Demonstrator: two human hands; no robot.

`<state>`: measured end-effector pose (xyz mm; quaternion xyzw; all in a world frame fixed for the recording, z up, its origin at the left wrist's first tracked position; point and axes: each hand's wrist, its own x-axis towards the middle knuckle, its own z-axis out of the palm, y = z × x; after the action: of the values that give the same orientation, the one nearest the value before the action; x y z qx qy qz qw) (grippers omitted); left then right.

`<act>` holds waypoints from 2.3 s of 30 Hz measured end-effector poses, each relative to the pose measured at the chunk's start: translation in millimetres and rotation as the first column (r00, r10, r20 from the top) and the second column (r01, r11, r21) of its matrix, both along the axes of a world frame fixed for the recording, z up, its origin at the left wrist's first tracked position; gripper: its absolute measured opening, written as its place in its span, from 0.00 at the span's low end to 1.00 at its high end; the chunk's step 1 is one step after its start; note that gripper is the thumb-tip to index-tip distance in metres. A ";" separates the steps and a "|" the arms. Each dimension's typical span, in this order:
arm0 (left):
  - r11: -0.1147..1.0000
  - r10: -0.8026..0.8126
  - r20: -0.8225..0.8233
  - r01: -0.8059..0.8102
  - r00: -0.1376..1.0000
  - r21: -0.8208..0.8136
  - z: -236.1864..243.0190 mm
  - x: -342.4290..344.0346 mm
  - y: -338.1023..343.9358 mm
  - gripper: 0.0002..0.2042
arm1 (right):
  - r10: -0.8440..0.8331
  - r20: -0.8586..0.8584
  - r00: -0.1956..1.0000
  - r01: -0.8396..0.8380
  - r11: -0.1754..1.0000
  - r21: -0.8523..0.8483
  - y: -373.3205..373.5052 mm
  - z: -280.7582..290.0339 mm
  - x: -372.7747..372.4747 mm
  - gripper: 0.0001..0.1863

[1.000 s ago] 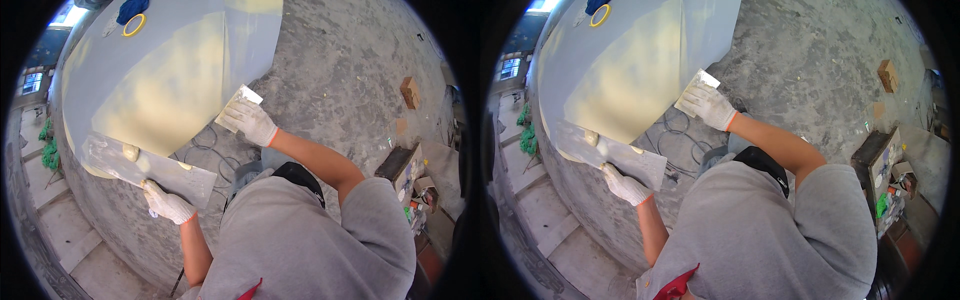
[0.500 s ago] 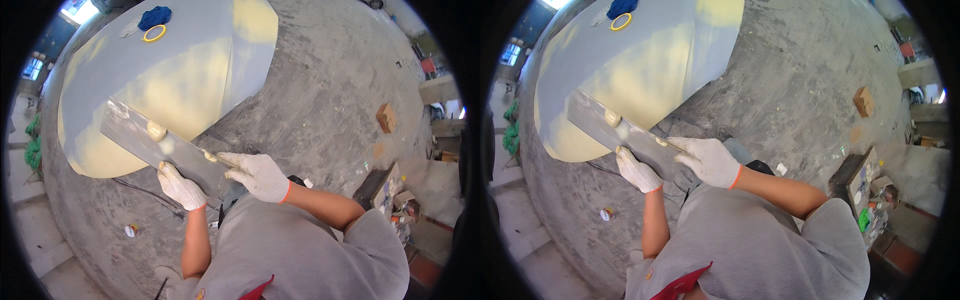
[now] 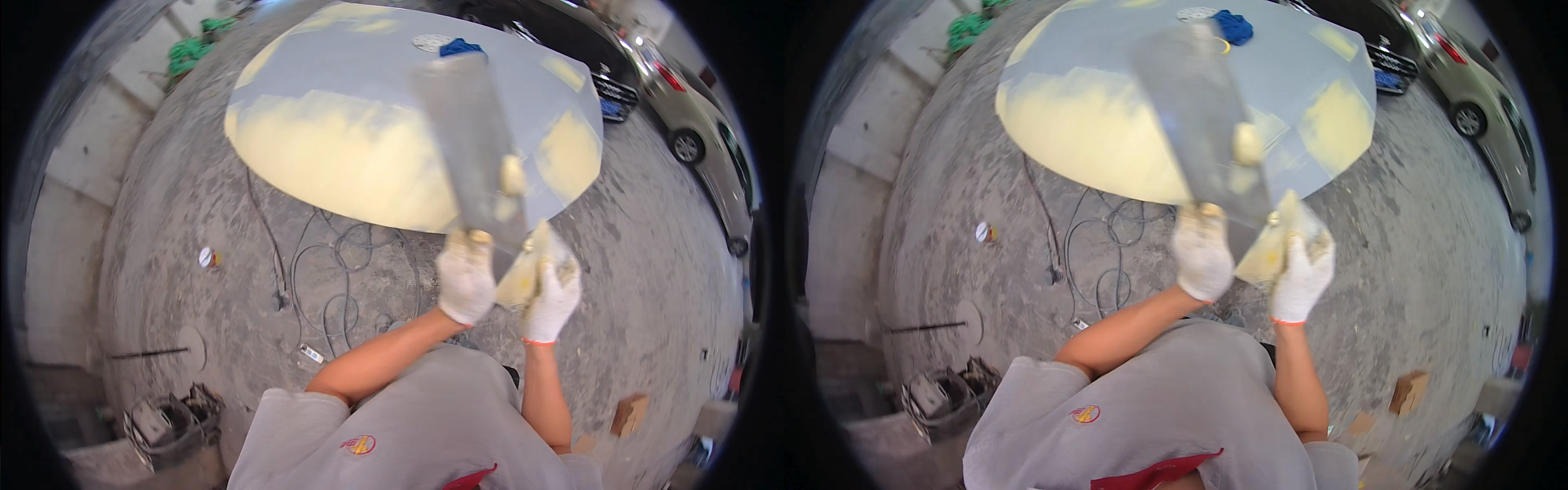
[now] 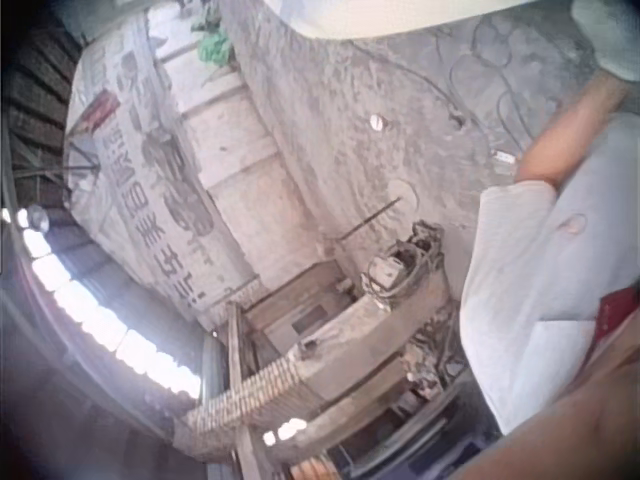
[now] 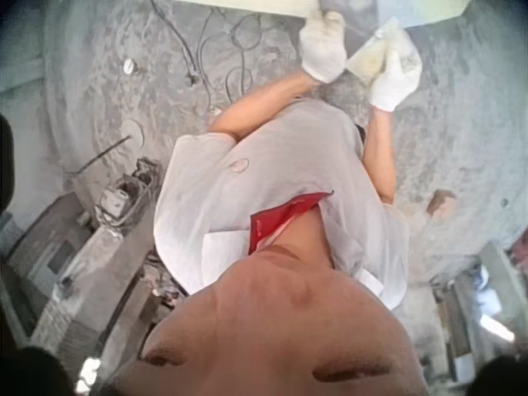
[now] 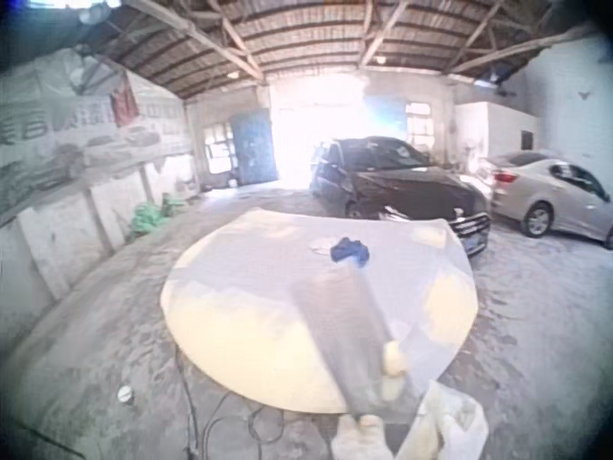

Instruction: The person applies a yellowish body filler to a large curved car panel using a small hand scraper and a larger metal spreader. They repeatedly scoop filler from the spreader and smooth it across the surface in overlapping strokes.

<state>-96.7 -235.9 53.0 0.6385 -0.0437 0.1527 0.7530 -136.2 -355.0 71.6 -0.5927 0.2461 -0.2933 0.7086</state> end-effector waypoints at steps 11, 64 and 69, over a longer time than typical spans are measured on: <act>0.784 -0.360 0.024 0.288 0.933 0.550 -33.8 -98.8 -151.0 0.18 | -0.035 0.390 0.920 0.010 0.998 0.067 -208.5 84.0 -41.1 0.21; 0.906 0.347 -0.366 -0.209 0.863 0.368 9.9 95.6 -415.3 0.17 | 0.655 -0.075 0.752 -0.215 0.136 -0.967 -451.7 38.0 211.3 0.21; 0.782 0.544 -0.266 -0.366 0.796 0.505 3.3 79.5 -400.3 0.17 | 0.801 -0.230 0.552 -0.419 0.028 -0.907 -428.2 38.2 214.8 0.21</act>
<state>-17.1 -636.2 56.4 0.7956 0.2366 0.1875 0.5252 78.6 -783.2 109.8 -0.8519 -0.3730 -0.1305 0.3437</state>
